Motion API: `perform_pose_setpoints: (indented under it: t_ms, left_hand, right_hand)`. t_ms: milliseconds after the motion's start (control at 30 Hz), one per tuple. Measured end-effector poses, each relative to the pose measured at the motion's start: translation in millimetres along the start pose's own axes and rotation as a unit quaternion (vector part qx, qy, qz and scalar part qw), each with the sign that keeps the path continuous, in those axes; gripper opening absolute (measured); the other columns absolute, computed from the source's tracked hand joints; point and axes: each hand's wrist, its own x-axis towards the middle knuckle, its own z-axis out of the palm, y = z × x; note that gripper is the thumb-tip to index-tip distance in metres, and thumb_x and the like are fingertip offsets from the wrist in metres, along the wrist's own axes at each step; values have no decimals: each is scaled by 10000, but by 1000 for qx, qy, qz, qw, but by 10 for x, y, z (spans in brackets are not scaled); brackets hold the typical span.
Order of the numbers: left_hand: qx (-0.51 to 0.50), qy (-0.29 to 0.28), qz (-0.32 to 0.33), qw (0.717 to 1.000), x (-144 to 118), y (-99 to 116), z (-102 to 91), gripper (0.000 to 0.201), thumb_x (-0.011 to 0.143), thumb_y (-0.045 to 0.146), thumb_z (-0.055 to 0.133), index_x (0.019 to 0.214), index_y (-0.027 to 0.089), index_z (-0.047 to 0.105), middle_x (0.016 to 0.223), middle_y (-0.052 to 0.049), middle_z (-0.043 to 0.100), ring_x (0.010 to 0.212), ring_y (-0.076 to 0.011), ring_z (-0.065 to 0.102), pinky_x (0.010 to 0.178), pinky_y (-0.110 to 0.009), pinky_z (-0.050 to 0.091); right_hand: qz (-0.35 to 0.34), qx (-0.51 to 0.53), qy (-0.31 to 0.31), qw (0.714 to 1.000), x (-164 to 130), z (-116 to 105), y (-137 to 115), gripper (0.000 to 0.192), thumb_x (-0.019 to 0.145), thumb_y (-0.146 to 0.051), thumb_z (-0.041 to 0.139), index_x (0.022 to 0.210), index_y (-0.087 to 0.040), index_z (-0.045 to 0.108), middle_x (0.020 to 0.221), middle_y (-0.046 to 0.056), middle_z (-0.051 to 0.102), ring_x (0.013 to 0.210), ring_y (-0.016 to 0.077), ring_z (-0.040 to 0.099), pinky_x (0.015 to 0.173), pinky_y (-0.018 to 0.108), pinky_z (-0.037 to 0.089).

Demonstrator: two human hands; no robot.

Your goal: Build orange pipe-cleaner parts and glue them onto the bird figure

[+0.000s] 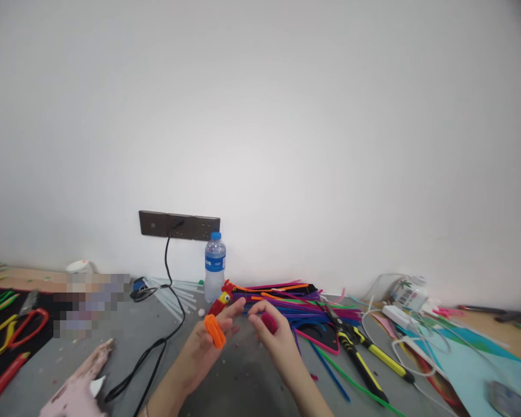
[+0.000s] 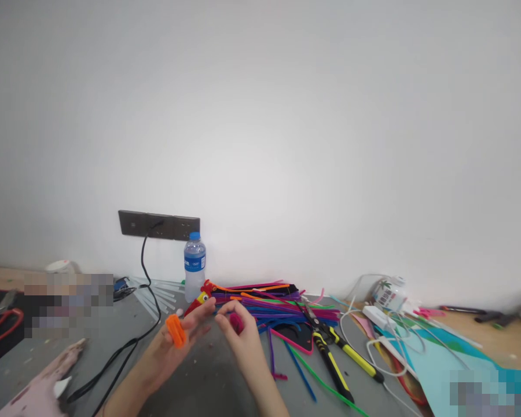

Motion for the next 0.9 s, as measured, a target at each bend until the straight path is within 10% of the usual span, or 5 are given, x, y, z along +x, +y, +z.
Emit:
perform_pose_setpoints:
  t_ms: [200,600,900]
  left_hand:
    - [-4,-13,-28,1000,-11,38,22,427,699,615,692,967,294,778,1297,-96,634,1336,-321,420,1115,-511,247]
    - [2,-28,-47,999,-12,-10,-10,420,708,570,715,976,254,783,1254,-153,660,1270,-351,497,1108,-544,219]
    - [3,-30,-61,998,-5,33,55,460,715,567,715,1019,226,768,1332,-161,597,1321,-368,435,1124,-566,185]
  right_hand:
    - [-34,-45,66,996,8,-27,5,393,758,-488,668,987,-168,674,553,-76,322,494,113,301,451,234,373]
    - [-71,-149,34,986,-16,-57,15,244,835,-408,594,753,-187,658,651,20,621,551,151,491,524,259,385]
    - [-55,-81,50,994,-3,-30,19,314,857,-458,573,719,-177,560,660,-4,528,599,138,480,565,239,407]
